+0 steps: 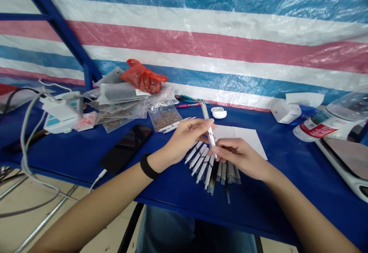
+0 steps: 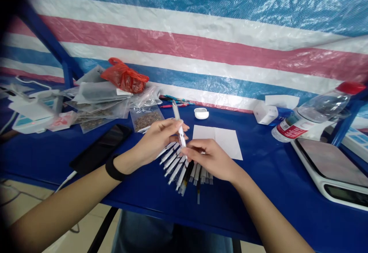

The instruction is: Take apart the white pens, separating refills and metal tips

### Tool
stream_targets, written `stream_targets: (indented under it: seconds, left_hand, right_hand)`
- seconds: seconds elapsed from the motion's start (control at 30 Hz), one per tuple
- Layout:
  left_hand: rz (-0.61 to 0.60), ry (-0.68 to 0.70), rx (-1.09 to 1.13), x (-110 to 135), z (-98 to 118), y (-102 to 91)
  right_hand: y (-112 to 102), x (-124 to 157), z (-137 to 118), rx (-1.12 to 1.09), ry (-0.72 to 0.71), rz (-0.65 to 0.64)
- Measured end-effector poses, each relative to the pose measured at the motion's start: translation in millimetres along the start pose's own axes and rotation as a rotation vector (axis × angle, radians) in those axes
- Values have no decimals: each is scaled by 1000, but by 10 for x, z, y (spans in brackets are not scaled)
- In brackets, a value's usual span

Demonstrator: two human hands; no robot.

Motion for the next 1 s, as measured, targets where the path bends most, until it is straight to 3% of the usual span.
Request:
stream_targets:
  seconds: [0.07,0.23,0.3,0.43,0.57,0.77,1.0]
  left_hand:
    - [-61,26,-80,39,-19,105]
    - [-161,87,-206,175,-10,307]
    - [-249,65,-230,235,-25,422]
    - [-343,43,-304,307,-21,562]
    - [-383,-8,-174,330,-63,633]
    - [-254,94,-359,265,-34,480]
    - [-338,-121,-93,277,-110,552]
  right_hand:
    - [-70,6,-20,65,-20,82]
    - [-530,101,-30,-20,-73,442]
    - [-581,131,-66,-38,-108,495]
    - [-486,168,-186,58,-146,514]
    - [-453,214,-219,92,-133,568]
    - [-404,144,-82,49,-51,512]
    - [-398,134,-142,59,-134,431]
Point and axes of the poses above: each hand's wrist, its own x-axis away from the middle knuckle, its own y-axis out of the palm, z = x × y, the point moved 10 cm from there along -x, towards the middle knuckle, and after that the axes turned 5 degrees about y, right-handed, at the moved point
